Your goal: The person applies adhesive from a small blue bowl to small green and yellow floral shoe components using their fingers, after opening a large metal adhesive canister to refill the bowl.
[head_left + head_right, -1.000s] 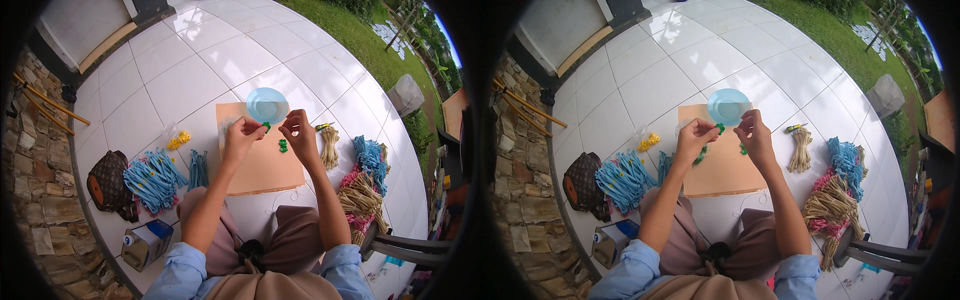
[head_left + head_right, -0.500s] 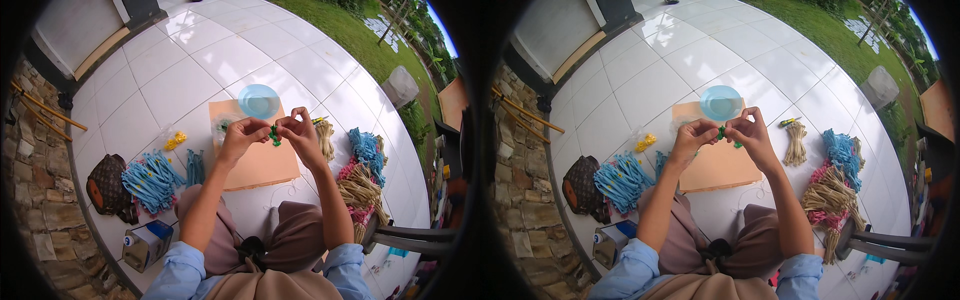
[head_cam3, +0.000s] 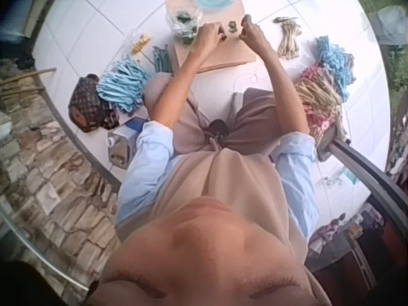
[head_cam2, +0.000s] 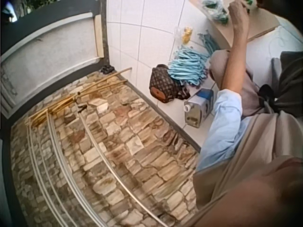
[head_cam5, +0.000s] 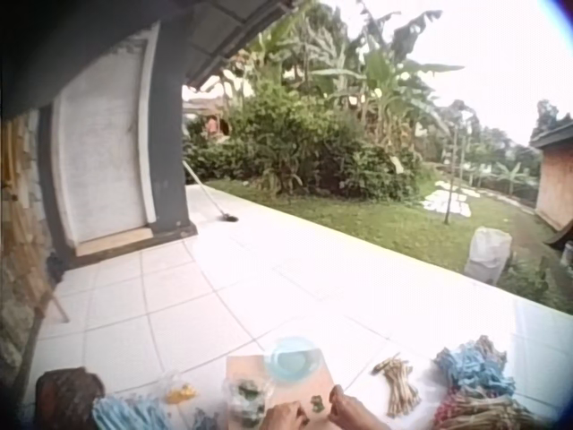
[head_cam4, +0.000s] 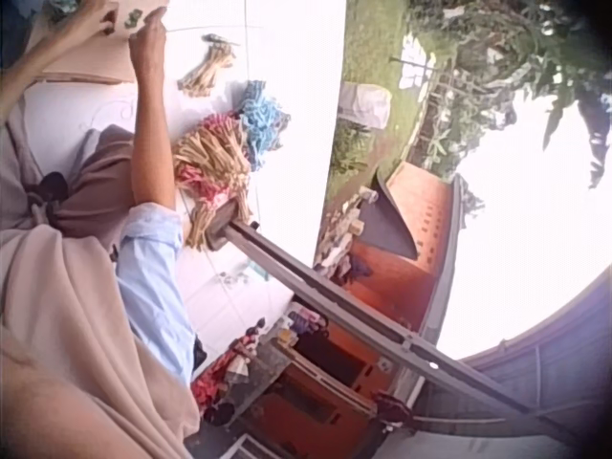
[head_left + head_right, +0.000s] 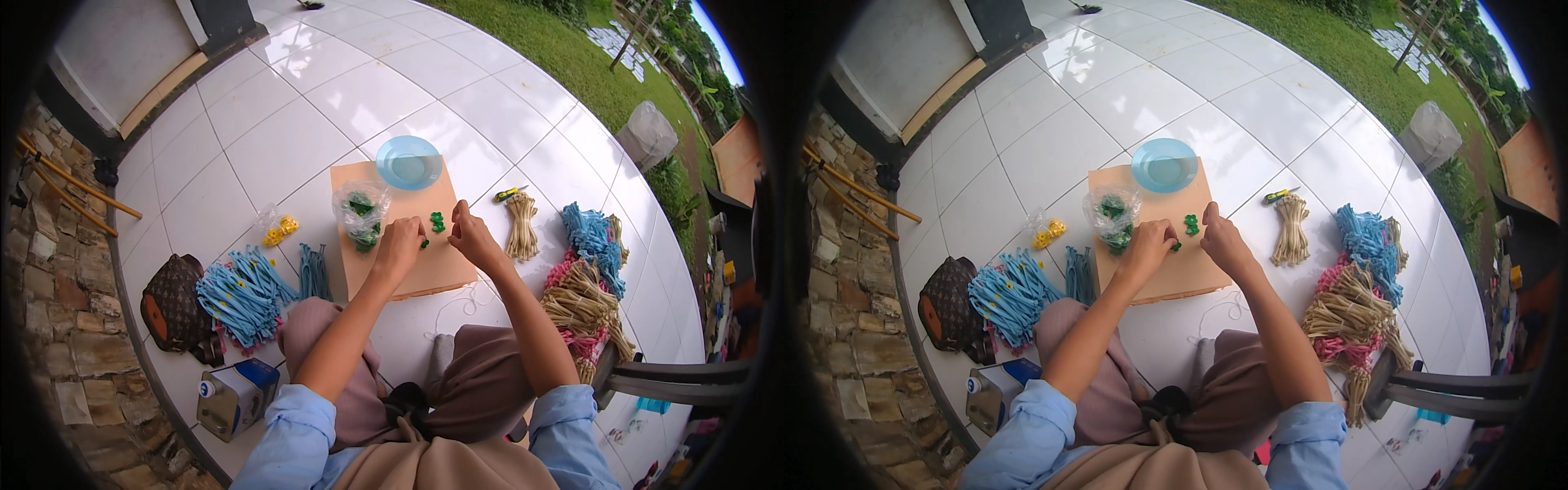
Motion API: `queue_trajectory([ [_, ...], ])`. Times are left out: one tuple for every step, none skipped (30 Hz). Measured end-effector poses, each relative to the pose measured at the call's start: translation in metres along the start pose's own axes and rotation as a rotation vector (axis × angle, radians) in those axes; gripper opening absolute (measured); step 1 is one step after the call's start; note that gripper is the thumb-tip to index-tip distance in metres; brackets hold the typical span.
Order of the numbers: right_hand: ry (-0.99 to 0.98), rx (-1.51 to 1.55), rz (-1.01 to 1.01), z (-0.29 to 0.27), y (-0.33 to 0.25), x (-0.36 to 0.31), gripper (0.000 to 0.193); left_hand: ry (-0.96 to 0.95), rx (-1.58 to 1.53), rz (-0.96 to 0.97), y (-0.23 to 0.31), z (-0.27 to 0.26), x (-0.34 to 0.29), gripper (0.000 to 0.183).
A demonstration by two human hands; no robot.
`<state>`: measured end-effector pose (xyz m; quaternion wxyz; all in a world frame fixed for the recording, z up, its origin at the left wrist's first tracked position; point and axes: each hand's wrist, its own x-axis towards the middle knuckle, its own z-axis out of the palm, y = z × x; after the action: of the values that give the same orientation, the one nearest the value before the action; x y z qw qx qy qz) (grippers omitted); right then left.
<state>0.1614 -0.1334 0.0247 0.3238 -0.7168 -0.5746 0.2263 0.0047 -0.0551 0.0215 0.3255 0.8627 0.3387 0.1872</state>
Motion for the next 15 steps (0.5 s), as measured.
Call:
queue_trajectory([
  [-0.03,-0.007,0.0,0.002,0.001,0.0,0.032,0.002,0.003,0.001,-0.001,0.003,0.0,0.004],
  [-0.06,-0.014,-0.001,0.004,0.001,0.001,0.032,0.045,0.074,-0.002,-0.002,0.007,-0.001,0.004],
  [-0.064,-0.014,-0.013,0.006,0.002,0.001,0.032,0.084,0.146,-0.004,0.0,0.008,-0.002,0.005],
  [-0.06,-0.011,-0.014,0.007,0.003,0.001,0.032,0.082,0.15,-0.002,0.002,0.009,-0.002,0.005],
  [-0.108,-0.015,0.033,0.006,0.004,0.002,0.03,0.091,0.165,-0.008,0.004,0.01,-0.004,0.006],
  [-0.157,-0.019,0.079,0.005,0.002,0.004,0.029,0.1,0.178,-0.014,0.011,0.006,-0.004,0.007],
  [-0.156,-0.018,0.076,0.001,0.001,0.006,0.029,0.102,0.181,-0.014,0.015,-0.001,-0.005,0.007],
  [-0.067,-0.001,0.042,-0.003,0.0,0.007,0.028,0.168,0.062,-0.003,0.018,-0.009,-0.006,0.006],
  [0.023,0.018,0.0,-0.006,-0.004,0.011,0.026,0.24,-0.052,0.008,0.023,-0.023,-0.007,0.007],
  [0.123,0.047,0.017,-0.009,-0.009,0.016,0.024,0.245,-0.051,0.011,0.025,-0.037,-0.006,0.007],
  [0.182,0.118,0.003,-0.011,-0.013,0.019,0.023,0.358,-0.089,-0.002,0.025,-0.054,-0.006,0.008],
  [0.234,0.197,-0.016,-0.011,-0.023,0.023,0.022,0.475,-0.118,-0.021,0.018,-0.07,-0.008,0.008],
  [0.236,0.214,0.0,-0.007,-0.037,0.029,0.022,0.539,-0.073,-0.025,-0.001,-0.08,-0.009,0.008],
  [0.222,0.227,-0.018,0.003,-0.049,0.035,0.022,0.603,-0.026,-0.029,-0.021,-0.087,-0.011,0.007],
  [0.222,0.272,-0.106,0.013,-0.056,0.039,0.023,0.57,0.01,-0.123,-0.03,-0.089,-0.015,0.008],
])
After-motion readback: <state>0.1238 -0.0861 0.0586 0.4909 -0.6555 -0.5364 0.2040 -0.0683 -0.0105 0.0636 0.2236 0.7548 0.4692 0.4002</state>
